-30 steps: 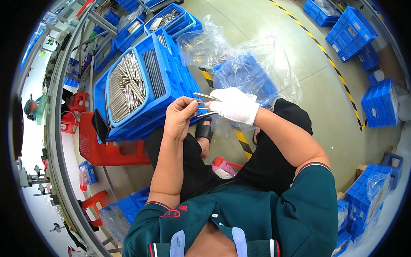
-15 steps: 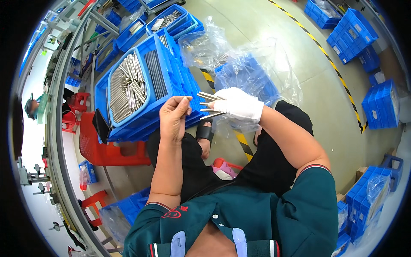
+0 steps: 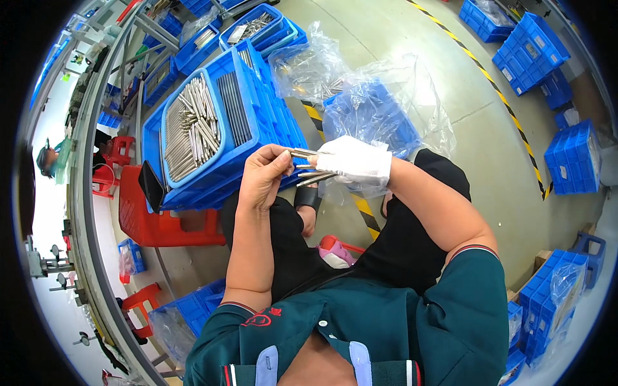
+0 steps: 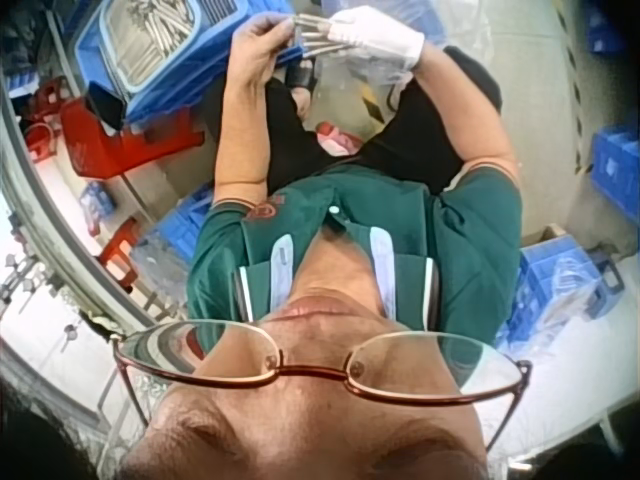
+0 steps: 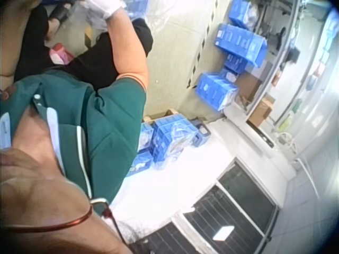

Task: The person sits on a low stool and repeatedly picks up small metal rods from a plastic bag, inspects them, and places them into a blue crate. The person handles the rods one by one or in small groups, transferring them from the bag to the crate.

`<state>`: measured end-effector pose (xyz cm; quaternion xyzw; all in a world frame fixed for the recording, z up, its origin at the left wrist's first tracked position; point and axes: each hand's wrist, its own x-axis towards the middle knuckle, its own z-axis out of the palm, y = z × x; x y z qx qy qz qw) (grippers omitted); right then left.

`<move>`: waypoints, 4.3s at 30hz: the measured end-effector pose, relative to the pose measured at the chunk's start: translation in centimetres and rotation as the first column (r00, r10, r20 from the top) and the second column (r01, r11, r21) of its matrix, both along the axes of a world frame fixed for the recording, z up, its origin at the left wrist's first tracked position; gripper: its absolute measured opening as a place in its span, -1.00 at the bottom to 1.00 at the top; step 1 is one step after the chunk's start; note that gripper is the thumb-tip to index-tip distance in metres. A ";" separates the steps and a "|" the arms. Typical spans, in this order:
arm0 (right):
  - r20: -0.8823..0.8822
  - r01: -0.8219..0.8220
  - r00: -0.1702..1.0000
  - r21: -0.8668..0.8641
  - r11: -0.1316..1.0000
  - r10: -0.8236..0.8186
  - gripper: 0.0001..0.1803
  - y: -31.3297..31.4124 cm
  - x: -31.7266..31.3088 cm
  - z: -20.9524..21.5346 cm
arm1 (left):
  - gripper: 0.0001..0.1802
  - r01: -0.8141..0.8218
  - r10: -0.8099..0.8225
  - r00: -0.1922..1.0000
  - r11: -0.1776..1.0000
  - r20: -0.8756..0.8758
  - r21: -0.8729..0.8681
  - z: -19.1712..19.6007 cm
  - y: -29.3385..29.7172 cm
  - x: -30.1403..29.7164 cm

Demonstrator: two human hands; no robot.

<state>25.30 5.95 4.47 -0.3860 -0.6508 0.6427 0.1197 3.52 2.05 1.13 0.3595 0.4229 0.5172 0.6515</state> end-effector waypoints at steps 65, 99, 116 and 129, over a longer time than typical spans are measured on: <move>0.377 -0.226 0.924 0.676 0.701 -0.066 -0.69 2.6 -23.6 6.1 | -0.69 -0.053 0.103 0.927 0.988 -0.361 0.145 -4.2 -0.7 -2.6; 0.725 -0.455 0.608 0.651 0.607 -0.323 -0.57 5.7 -29.4 8.7 | -0.67 -0.090 0.191 0.893 0.963 -0.407 0.255 -3.2 -1.7 -3.8; 0.986 -0.308 0.167 0.065 0.949 -0.013 -0.72 13.3 7.5 -15.1 | -0.78 0.066 -0.053 0.947 0.997 -0.316 0.030 -1.5 -2.1 -1.8; 0.906 -0.272 0.412 0.227 0.935 -0.100 -0.64 13.1 9.5 -33.6 | -0.82 0.175 -0.248 0.914 0.954 -0.320 -0.242 -1.5 1.1 2.3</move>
